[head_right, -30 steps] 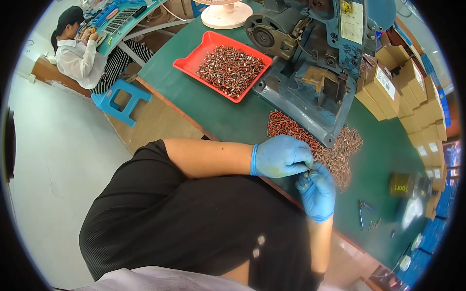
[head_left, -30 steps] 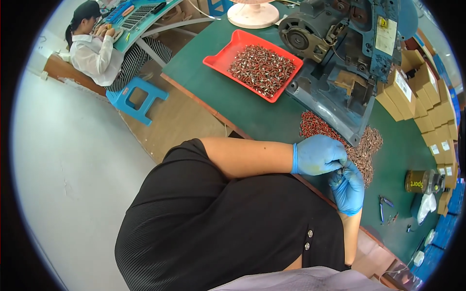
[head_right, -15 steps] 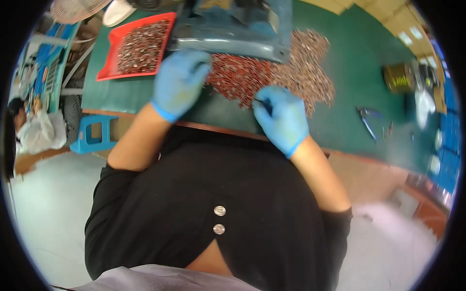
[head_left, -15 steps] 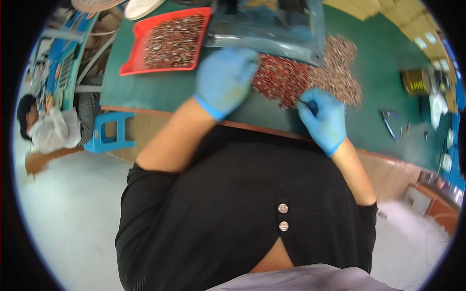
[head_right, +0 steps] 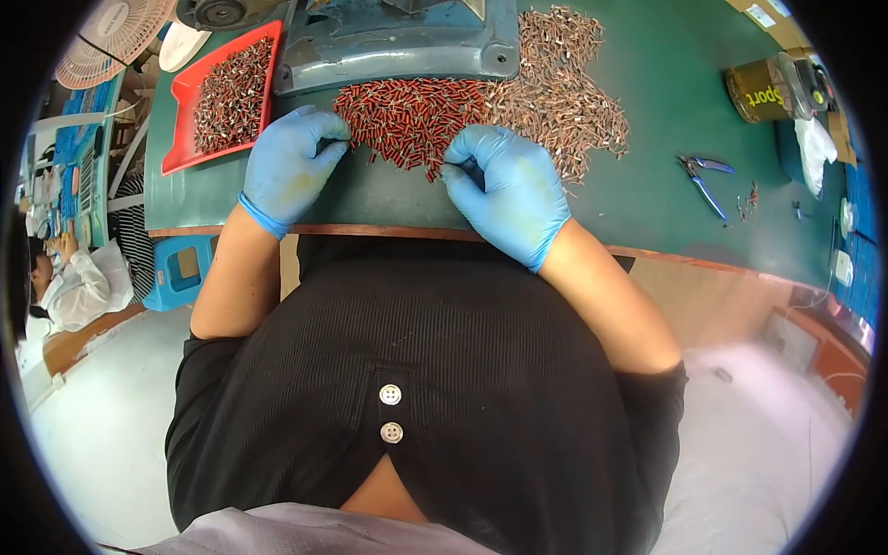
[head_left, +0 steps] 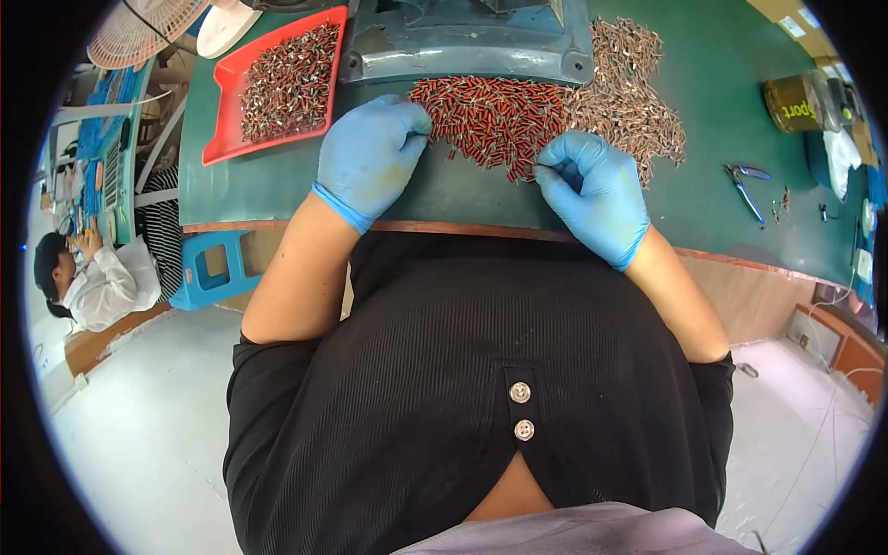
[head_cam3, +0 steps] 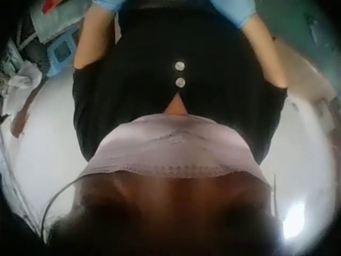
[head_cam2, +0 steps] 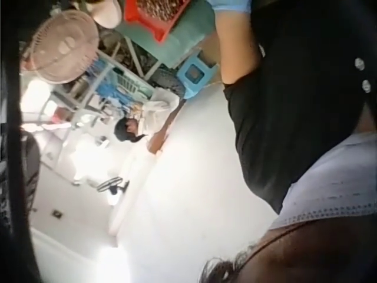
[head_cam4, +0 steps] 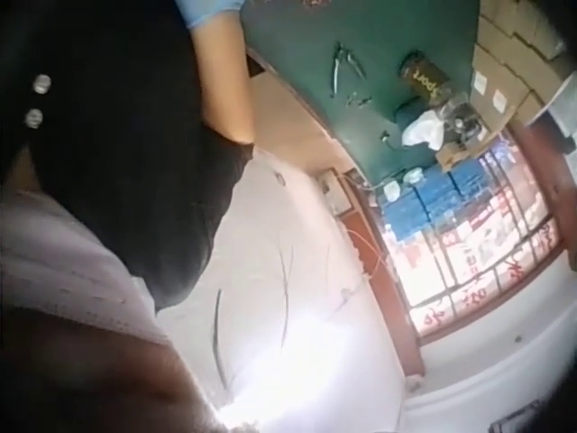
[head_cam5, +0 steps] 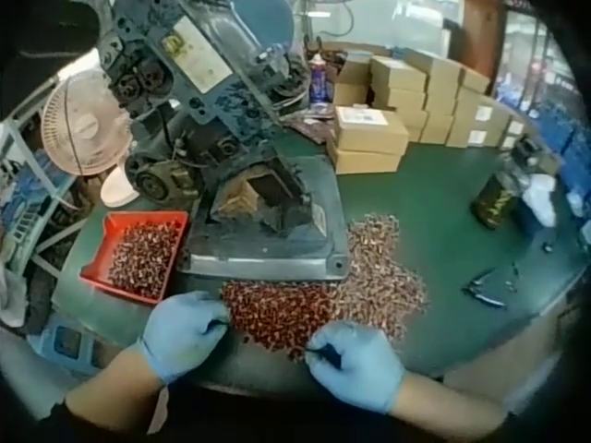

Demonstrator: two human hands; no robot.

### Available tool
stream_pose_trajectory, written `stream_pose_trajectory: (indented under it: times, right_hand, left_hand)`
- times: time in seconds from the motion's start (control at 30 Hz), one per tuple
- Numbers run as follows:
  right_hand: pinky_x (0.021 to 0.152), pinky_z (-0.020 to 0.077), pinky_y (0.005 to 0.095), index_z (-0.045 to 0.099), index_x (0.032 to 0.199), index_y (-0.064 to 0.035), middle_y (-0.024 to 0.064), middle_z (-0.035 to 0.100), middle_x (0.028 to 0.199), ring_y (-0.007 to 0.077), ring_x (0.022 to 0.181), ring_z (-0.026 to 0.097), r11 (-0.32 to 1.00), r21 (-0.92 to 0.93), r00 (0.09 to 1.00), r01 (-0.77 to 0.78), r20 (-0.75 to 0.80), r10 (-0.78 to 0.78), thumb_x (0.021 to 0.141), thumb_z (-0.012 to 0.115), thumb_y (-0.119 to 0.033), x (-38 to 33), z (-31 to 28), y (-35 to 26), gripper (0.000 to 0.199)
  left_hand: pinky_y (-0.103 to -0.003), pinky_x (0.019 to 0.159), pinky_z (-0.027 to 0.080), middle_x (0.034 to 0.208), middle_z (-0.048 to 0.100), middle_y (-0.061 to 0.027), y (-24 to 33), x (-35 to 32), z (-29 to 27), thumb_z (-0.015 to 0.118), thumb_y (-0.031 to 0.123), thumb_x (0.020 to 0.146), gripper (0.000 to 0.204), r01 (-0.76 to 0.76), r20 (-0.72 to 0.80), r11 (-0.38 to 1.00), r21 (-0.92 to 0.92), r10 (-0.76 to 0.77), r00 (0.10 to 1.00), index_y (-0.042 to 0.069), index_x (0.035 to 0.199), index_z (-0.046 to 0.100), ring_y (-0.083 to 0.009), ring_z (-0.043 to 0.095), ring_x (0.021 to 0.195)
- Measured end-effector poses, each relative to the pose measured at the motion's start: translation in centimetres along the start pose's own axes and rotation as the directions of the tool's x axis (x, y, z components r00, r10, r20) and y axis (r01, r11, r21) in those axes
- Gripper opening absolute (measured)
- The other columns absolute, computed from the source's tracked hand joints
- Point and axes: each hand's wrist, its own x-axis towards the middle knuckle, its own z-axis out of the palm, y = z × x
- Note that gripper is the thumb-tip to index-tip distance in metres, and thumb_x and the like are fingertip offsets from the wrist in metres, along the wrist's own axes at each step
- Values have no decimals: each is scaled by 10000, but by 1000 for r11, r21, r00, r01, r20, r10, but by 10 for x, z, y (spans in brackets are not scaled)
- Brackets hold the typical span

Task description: The person inspects and sorts small red industrial components by hand at a workbench, placing them into bins and cardboard boxes.

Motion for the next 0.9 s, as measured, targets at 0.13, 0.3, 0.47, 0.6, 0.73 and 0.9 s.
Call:
stream_pose_trajectory:
  times: [0.13,0.3,0.47,0.6,0.73,0.9]
  right_hand:
    - [560,457,237,621,828,-19,42,596,717,77,587,528,1000,-9,1000,6,15,-6,791,668,-22,0,0,1,60]
    - [561,450,239,618,820,-17,40,598,717,77,594,523,1000,-5,1000,11,14,-11,793,669,-26,-1,0,1,59]
    - [574,461,273,609,802,-40,77,563,690,156,588,544,995,-42,996,91,4,-90,766,660,-31,0,-1,2,63]
    - [622,493,346,596,800,-53,102,575,710,241,666,602,992,-28,992,126,-6,-127,745,652,-53,4,0,3,79]
    - [643,503,368,596,823,-74,103,600,763,295,713,614,966,-73,957,248,-136,-256,734,658,-58,9,4,-3,109]
    - [715,489,404,581,863,-90,67,610,915,286,829,611,821,-66,777,567,-287,-560,745,686,-82,22,9,-12,158]
  left_hand:
    - [-370,691,491,834,617,-115,0,-1,1,659,66,749,109,-42,36,999,0,42,998,65,857,646,-306,610,775]
    - [-380,697,492,848,613,-126,3,0,-1,666,71,745,130,-5,48,1000,-14,6,999,65,872,639,-319,606,787]
    - [-448,654,484,820,594,-142,3,-1,3,599,109,770,31,-123,75,982,144,113,991,83,786,593,-349,599,769]
    - [-469,657,453,791,558,-173,-1,0,1,625,152,739,138,-146,175,975,169,116,978,57,810,554,-383,563,766]
    - [-375,568,448,701,570,-119,-1,6,-2,602,95,761,106,-80,109,978,-191,102,989,40,851,590,-270,558,628]
    - [-253,517,414,717,578,-35,22,11,7,584,34,841,114,346,362,-115,-931,-166,917,33,951,611,-110,511,586]
